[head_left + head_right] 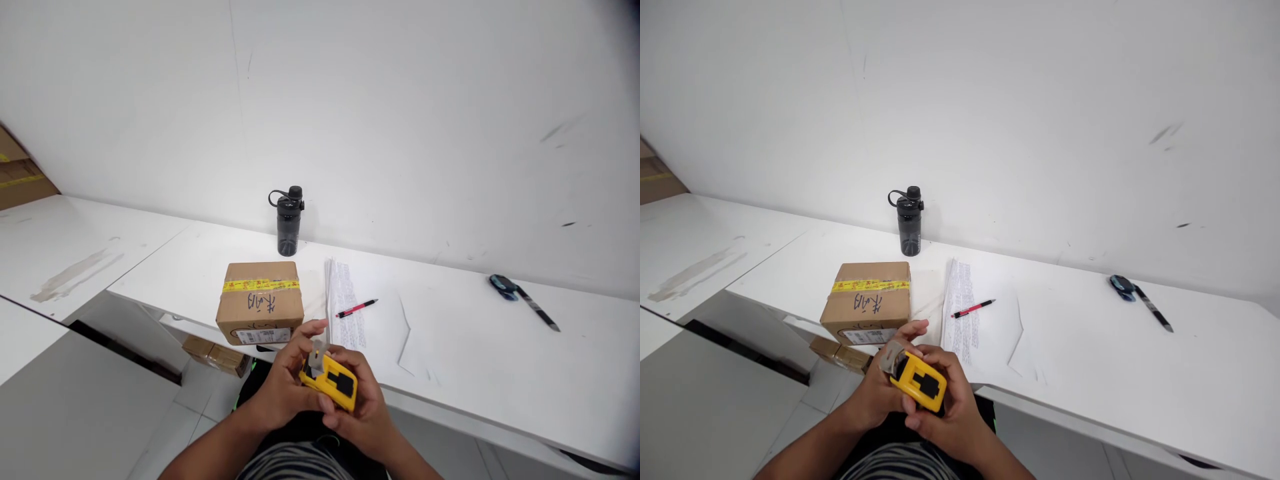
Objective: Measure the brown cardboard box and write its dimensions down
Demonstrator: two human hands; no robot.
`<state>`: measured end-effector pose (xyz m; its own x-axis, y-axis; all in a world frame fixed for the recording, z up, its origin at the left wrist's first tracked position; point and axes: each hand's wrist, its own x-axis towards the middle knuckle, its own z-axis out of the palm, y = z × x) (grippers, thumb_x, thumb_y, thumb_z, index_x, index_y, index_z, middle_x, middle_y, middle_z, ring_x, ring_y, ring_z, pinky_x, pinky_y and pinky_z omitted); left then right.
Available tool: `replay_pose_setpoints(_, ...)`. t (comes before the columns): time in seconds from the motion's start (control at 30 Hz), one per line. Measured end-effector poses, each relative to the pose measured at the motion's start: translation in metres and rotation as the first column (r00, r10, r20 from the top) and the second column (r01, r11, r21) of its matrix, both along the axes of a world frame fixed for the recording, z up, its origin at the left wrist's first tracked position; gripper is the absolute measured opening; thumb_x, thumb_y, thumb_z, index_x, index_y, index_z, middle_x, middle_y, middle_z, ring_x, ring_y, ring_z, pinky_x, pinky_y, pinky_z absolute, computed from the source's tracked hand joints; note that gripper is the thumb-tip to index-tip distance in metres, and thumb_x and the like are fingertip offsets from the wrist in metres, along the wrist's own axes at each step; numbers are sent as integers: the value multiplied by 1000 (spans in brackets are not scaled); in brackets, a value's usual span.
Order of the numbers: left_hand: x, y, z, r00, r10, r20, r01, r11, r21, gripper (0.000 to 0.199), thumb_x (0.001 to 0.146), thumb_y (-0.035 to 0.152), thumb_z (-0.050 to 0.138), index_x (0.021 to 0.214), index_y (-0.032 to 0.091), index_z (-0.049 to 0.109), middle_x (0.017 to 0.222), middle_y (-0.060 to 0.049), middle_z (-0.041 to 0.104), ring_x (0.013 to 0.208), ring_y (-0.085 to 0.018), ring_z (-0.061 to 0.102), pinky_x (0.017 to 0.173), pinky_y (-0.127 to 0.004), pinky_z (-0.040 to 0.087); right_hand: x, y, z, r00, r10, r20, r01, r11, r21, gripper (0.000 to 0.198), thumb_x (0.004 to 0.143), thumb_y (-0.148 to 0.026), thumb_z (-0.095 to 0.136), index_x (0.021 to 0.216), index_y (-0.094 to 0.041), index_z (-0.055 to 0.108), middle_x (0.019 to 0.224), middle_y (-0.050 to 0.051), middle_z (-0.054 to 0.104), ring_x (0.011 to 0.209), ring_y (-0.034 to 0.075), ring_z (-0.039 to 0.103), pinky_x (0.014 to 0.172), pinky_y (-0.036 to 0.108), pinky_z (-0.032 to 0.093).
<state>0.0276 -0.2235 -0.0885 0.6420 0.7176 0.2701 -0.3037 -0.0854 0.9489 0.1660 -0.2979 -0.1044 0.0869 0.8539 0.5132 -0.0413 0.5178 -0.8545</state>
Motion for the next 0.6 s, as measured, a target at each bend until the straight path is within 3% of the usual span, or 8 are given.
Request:
replay_pose_setpoints(0.07, 2, -1, 1, 999, -10, 31, 11, 999, -35, 64, 54, 58, 85, 103, 24, 62, 140, -12, 45, 124, -32, 49, 95, -42, 50, -4, -1, -2, 993, 50, -104, -55, 997, -51, 53, 78, -45, 74, 123, -35, 48, 121, 8, 56, 111, 23, 62, 87, 36, 55)
replay_pose_setpoints(0.23, 4, -2, 7, 992, -74, 101, 92, 976, -195, 76, 51, 47, 90, 118, 29, 59, 137, -9, 45, 99, -21, 59, 82, -32, 52, -9, -2, -2, 968, 78, -240, -111, 985, -128, 54, 74, -38, 79, 119, -36, 49, 120, 5, 56, 108, 20, 60, 88, 33, 52)
replay_pose_setpoints(0.43, 5, -4, 5, 978, -114, 174, 165, 936, -310, 64, 52, 35, 92, 108, 26, 62, 118, -5, 52, 92, -16, 58, 79, -26, 50, -8, -3, -3, 953, 116, -280, -173, 967, -187, 52, 77, -35, 78, 119, -37, 48, 118, 2, 56, 103, 17, 60, 88, 30, 50)
replay_pose_setpoints(0.6, 7, -3, 3, 969, -104, 226, 175, 932, -318, 53, 54, 31, 92, 98, 24, 63, 117, -3, 51, 98, -17, 56, 83, -27, 49, -7, -3, -6, 958, 119, -262, -174, 964, -202, 52, 79, -35, 76, 121, -38, 46, 117, 2, 55, 100, 15, 60, 85, 28, 50)
